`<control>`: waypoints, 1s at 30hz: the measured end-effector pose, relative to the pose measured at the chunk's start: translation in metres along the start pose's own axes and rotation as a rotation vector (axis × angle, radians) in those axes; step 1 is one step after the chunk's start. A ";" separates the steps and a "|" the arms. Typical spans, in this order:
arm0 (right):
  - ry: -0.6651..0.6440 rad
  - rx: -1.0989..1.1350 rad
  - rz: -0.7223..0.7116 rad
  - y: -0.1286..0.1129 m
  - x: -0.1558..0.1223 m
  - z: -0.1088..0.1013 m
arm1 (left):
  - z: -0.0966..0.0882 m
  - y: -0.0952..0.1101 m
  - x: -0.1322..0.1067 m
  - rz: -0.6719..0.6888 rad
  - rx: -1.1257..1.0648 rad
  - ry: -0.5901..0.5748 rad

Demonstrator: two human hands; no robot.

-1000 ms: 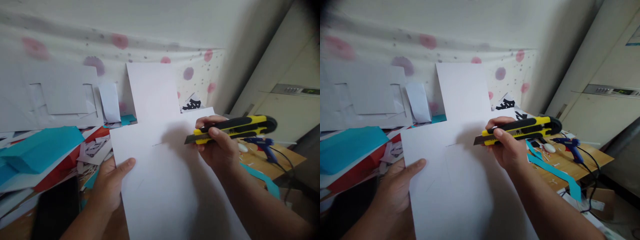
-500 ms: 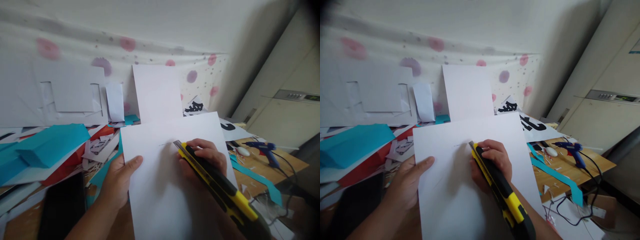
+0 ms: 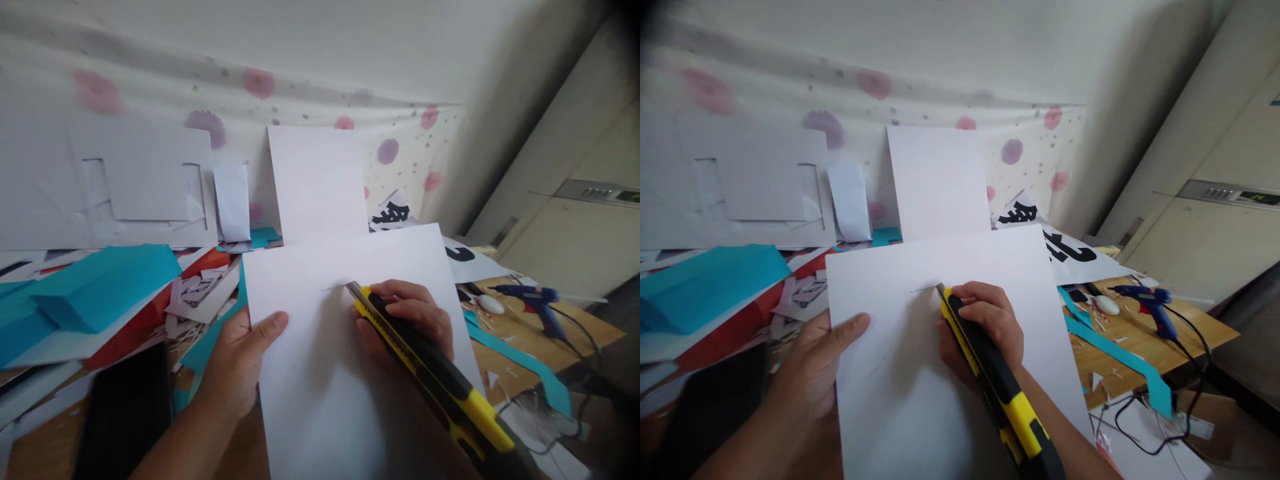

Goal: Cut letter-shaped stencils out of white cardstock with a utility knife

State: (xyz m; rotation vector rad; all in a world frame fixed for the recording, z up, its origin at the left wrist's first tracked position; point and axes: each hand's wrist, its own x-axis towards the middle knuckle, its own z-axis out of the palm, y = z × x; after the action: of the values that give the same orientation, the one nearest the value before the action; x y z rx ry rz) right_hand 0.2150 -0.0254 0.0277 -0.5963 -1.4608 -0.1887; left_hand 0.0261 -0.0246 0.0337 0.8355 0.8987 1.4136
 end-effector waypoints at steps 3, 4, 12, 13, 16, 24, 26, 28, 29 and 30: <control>0.046 -0.016 -0.019 0.001 -0.002 0.003 | -0.001 -0.002 0.002 0.016 -0.008 -0.020; 0.060 -0.019 -0.007 0.002 -0.004 0.004 | -0.002 -0.002 0.002 0.022 -0.011 -0.020; 0.072 -0.075 0.020 0.001 -0.017 0.004 | -0.004 -0.007 0.001 0.026 -0.008 0.008; 0.067 -0.078 0.020 0.001 -0.018 0.004 | -0.004 -0.007 0.001 0.027 -0.008 0.009; 0.064 -0.085 0.030 0.000 -0.022 0.002 | -0.006 -0.009 0.003 0.030 -0.008 0.015; 0.011 -0.039 0.034 -0.003 -0.026 -0.003 | -0.006 -0.009 0.006 0.035 -0.027 0.003; -0.007 -0.048 0.044 -0.003 -0.028 -0.006 | -0.006 -0.009 0.005 0.036 -0.025 -0.004; -0.029 -0.057 0.041 -0.002 -0.032 -0.010 | -0.005 -0.008 0.004 0.037 -0.018 -0.001; -0.051 -0.074 0.042 -0.002 -0.035 -0.013 | -0.005 -0.008 0.004 0.037 -0.014 0.002; -0.081 -0.098 0.045 -0.001 -0.038 -0.015 | -0.004 -0.007 0.003 0.038 -0.010 0.005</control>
State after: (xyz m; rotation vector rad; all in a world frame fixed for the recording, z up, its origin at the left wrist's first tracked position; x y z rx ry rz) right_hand 0.2229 -0.0428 -0.0090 -0.7229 -1.5216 -0.2031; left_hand 0.0256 -0.0219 0.0254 0.8451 0.8828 1.4524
